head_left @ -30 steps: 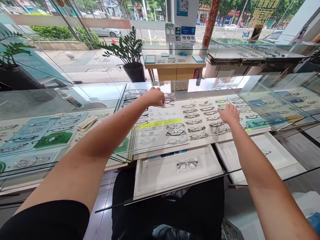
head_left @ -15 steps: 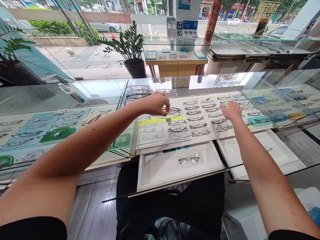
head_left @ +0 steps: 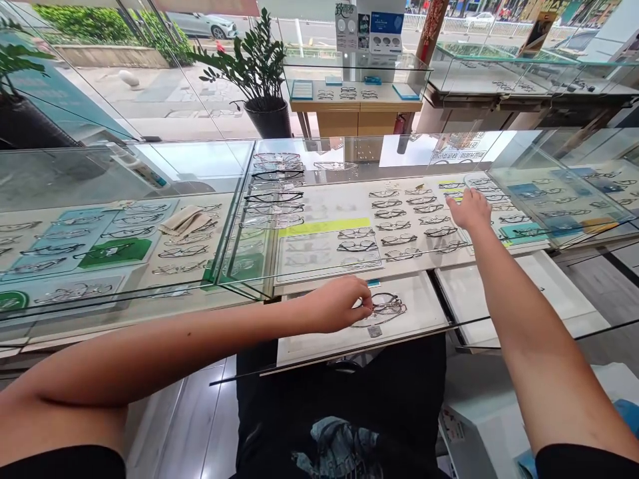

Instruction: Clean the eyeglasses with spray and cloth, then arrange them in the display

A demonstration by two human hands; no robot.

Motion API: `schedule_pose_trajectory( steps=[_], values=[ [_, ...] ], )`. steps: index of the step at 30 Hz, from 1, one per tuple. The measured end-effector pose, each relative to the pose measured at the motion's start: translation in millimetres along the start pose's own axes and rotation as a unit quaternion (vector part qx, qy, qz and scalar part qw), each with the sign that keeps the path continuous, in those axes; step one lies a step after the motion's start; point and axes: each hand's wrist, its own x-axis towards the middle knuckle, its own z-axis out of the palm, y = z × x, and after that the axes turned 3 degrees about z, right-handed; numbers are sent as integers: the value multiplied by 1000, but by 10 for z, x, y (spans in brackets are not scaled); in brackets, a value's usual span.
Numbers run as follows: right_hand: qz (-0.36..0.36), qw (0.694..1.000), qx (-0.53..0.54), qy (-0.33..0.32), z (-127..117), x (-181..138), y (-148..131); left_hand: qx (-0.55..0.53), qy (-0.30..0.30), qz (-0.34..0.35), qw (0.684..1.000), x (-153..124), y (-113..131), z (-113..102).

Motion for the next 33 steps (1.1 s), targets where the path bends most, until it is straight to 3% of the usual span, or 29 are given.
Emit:
schedule_pose_trajectory(
  steps=[4,7,10,15,18,22,28,33],
  values=[
    [0,1000,-3,-9,-24,-18,-12,-45,46,-53,997,266,-461,293],
    [-2,1000,-1,-7,-16,-17,-14,-29,189,-65,979,476,-894,331],
    [-5,1000,1,-4,8,-11,-11,14,315,-113,942,691,-1331,175],
    [-7,1000,0,-5,34,-29,-21,70,414,-213,882,1073,-1927,-208],
    [-4,1000,4,-6,32,-60,-41,102,426,-238,867,1267,-2173,-295],
    [-3,1000,9,-5,27,-100,-67,141,402,-226,876,1485,-2376,-322],
    [-6,1000,10,-4,26,-130,-73,200,389,-200,877,1862,-2494,-559],
    [1,1000,-2,-18,-4,-166,-89,233,316,-138,909,2063,-2536,-593]
  ],
)
